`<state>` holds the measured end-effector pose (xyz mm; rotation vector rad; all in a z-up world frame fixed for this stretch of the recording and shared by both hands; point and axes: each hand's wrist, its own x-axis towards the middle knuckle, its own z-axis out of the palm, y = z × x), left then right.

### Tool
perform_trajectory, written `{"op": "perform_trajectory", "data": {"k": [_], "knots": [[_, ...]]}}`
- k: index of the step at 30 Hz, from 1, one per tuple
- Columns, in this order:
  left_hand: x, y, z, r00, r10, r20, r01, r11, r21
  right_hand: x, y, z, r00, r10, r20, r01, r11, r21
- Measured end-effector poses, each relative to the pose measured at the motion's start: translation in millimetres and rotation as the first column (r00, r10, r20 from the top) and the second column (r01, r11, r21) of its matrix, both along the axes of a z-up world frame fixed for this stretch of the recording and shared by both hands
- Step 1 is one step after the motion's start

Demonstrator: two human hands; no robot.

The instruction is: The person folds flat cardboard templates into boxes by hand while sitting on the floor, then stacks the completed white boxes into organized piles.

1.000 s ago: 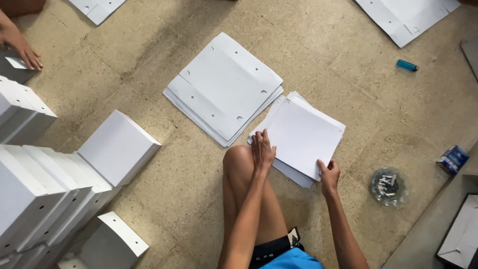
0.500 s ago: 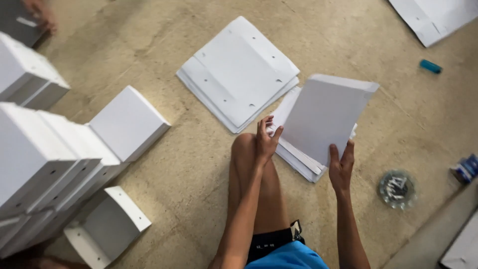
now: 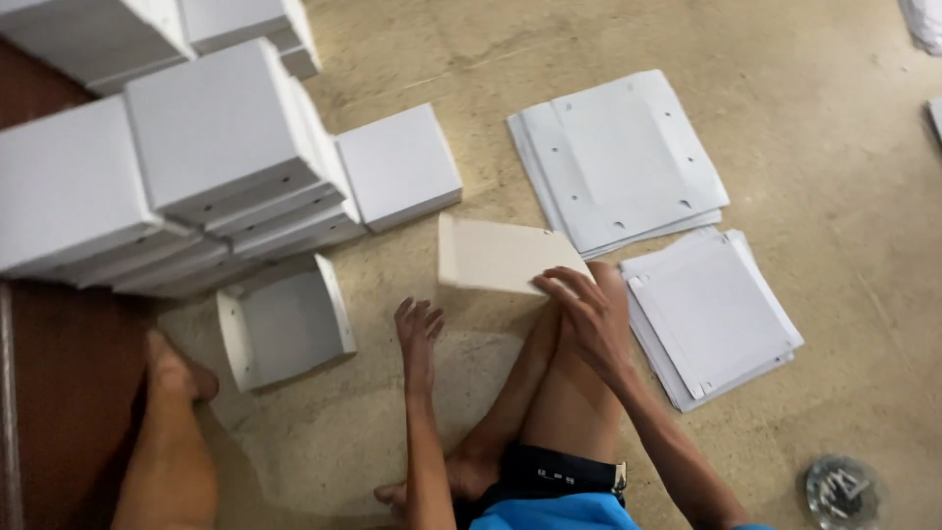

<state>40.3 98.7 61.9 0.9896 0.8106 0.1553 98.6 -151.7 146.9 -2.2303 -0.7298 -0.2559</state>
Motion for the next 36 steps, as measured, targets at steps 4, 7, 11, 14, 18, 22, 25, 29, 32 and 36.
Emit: {"op": "perform_trajectory", "data": {"k": [4, 7, 11, 14, 18, 22, 25, 29, 32, 36], "knots": [[-36, 36, -66, 0.984, 0.167, -0.064, -0.171, 0.982, -0.073, 4, 36, -87, 0.979, 0.189, 0.079, -0.187, 0.982, -0.034], [-41, 47, -55, 0.974, 0.217, -0.059, -0.218, 0.976, -0.020, 5, 55, -116, 0.956, 0.271, 0.112, -0.250, 0.953, -0.173], [-46, 60, -61, 0.910, 0.414, 0.016, -0.414, 0.908, 0.053, 6, 65, -139, 0.908, 0.418, -0.009, -0.412, 0.892, -0.188], [-54, 71, -70, 0.895, 0.445, 0.027, -0.445, 0.890, 0.102, 6, 65, -156, 0.882, 0.445, -0.153, -0.469, 0.858, -0.208], [-58, 67, -77, 0.969, 0.193, -0.152, -0.145, 0.949, 0.280, 14, 59, -207, 0.840, 0.496, -0.218, -0.536, 0.819, -0.206], [-60, 54, -127, 0.987, 0.051, -0.152, 0.019, 0.904, 0.427, 12, 70, -218, 0.812, 0.539, -0.224, -0.579, 0.790, -0.200], [-65, 49, -137, 0.989, -0.027, -0.143, 0.108, 0.794, 0.599, 2, 80, -209, 0.865, 0.462, -0.197, -0.503, 0.801, -0.324], [-64, 46, -135, 0.990, -0.007, -0.144, 0.090, 0.806, 0.585, -27, 112, -199, 0.913, 0.352, -0.208, -0.408, 0.809, -0.423], [-65, 36, -113, 0.990, -0.009, -0.139, 0.077, 0.870, 0.486, -54, 142, -201, 0.914, 0.363, -0.184, -0.406, 0.828, -0.386], [-63, 30, -96, 0.988, -0.013, -0.151, 0.078, 0.898, 0.433, -75, 159, -202, 0.952, 0.290, -0.101, -0.307, 0.893, -0.331]]}}
